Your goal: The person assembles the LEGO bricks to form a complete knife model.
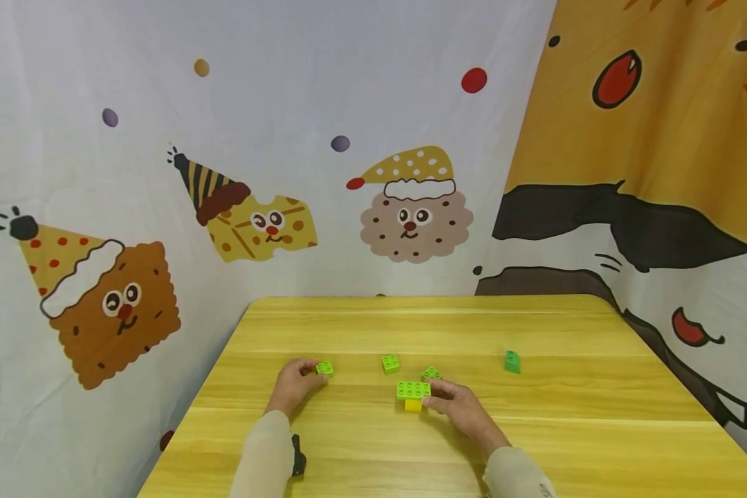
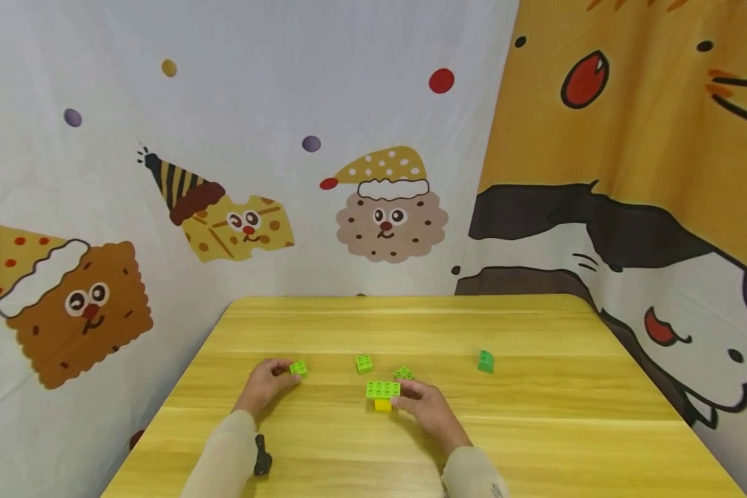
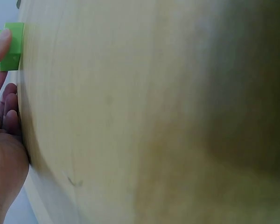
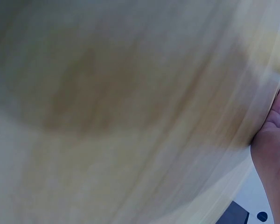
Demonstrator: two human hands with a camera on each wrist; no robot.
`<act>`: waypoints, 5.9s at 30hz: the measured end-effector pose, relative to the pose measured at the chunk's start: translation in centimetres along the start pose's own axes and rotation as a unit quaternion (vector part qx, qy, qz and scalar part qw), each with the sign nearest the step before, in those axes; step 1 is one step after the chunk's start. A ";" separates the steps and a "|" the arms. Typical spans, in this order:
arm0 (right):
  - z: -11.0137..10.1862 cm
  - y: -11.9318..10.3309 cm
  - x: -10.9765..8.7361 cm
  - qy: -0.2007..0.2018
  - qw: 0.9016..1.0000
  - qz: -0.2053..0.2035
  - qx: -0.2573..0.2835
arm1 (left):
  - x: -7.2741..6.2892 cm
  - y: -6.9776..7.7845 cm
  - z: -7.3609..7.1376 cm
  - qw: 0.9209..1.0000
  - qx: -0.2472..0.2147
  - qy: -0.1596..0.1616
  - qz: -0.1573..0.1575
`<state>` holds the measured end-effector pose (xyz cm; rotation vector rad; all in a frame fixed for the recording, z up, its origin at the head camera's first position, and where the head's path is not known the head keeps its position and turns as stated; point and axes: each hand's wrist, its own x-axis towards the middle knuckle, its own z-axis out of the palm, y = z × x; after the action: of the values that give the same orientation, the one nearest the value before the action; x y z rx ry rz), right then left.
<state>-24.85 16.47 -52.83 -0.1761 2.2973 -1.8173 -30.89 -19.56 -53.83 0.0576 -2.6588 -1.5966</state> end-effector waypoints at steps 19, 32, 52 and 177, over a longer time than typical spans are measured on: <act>0.1 0.1 0.4 0.025 1.000 0.006 -0.008 | 0.4 0.1 -0.3 0.999 -0.022 -0.018 -0.020; 0.0 0.2 0.4 0.014 1.000 0.002 -0.005 | 1.0 1.1 -0.9 0.999 -0.031 -0.034 -0.029; 0.2 0.0 0.4 0.029 0.999 0.008 -0.014 | 1.5 4.3 -0.3 0.994 -0.062 -0.087 0.002; 0.1 -0.3 0.3 0.020 0.999 0.007 -0.025 | -2.0 10.3 9.6 0.972 -0.015 -0.200 0.119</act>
<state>-25.08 16.22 -52.61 -0.1324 2.3668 -1.7744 -29.47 -6.18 -49.28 -0.6243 -2.7747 -1.7185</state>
